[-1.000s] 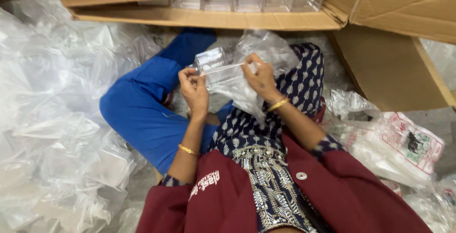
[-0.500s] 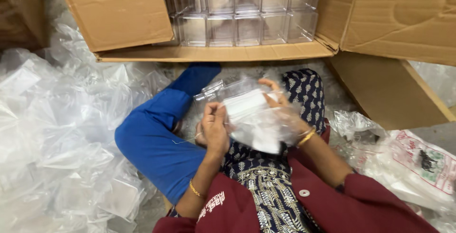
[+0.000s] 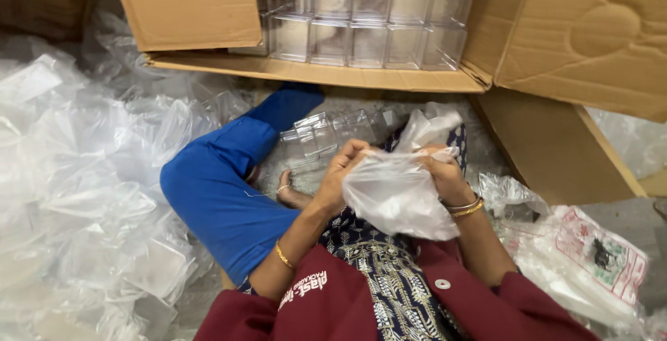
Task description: The person sits on the floor and repeatedly picks up clear plastic containers, places them into small plastic bags, and then stacks the bagged containers into a large cardboard box. The person handles the containers and bags by hand without using any tools.
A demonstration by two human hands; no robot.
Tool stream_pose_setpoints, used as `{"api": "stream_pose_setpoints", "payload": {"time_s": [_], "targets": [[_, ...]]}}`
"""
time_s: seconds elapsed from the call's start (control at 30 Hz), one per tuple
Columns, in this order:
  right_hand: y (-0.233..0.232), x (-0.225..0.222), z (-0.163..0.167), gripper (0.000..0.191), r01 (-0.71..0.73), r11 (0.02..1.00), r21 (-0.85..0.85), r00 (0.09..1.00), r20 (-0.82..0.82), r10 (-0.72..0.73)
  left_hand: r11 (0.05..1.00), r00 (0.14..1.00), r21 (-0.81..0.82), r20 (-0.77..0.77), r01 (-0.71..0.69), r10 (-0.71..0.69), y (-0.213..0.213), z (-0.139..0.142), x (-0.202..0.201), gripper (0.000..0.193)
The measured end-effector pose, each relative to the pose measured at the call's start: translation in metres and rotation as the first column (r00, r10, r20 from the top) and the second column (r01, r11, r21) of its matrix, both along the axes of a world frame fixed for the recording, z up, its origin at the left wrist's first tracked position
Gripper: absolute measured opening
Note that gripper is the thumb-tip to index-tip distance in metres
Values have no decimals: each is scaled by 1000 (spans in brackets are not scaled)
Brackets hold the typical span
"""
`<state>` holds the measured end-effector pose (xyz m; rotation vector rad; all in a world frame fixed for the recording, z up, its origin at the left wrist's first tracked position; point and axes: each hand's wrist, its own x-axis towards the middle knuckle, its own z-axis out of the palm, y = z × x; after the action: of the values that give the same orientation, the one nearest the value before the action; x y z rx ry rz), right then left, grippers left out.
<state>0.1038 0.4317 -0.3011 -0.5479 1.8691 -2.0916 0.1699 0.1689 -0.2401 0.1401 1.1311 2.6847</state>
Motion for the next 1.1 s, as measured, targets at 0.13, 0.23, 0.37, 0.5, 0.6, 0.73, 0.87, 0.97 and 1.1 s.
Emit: {"api": "stream_pose_setpoints", "payload": {"time_s": [0.13, 0.23, 0.37, 0.5, 0.6, 0.73, 0.87, 0.97, 1.1], "targets": [[-62, -11, 6, 22, -33, 994, 101, 999, -18, 35, 962, 958, -57, -92, 266, -270, -20, -8, 13, 11], [-104, -22, 33, 27, 9, 992, 123, 992, -127, 7, 933, 934, -69, -39, 353, -356, -48, -2, 0, 17], [-129, -20, 79, 20, 115, 969, 220, 980, -186, -74, 951, 938, -148, -178, 272, -296, -67, 17, -10, 27], [-123, -13, 101, 35, 56, 985, 164, 973, -231, -17, 964, 985, -242, -156, -107, 70, -93, 14, -10, 18], [-90, -8, 92, 64, 33, 997, 72, 995, -100, -25, 761, 838, -353, -199, -545, 508, -161, -1, -13, 12], [-46, -23, 71, 49, 86, 990, -109, 982, 175, -66, 257, 320, -202, -415, -945, 852, -314, 23, -15, 18], [-66, -38, 62, 17, 227, 949, -217, 953, 249, -171, -213, -73, -334, -386, -918, 920, -482, 100, 4, 13], [-118, -59, 69, 18, 263, 932, -250, 946, 258, -197, -477, -255, -403, -492, -781, 832, -591, 141, 3, 21], [-168, -111, 79, 21, 275, 938, -211, 958, 146, -248, -396, -100, -768, -404, -502, 909, -676, 139, -31, 33]]}}
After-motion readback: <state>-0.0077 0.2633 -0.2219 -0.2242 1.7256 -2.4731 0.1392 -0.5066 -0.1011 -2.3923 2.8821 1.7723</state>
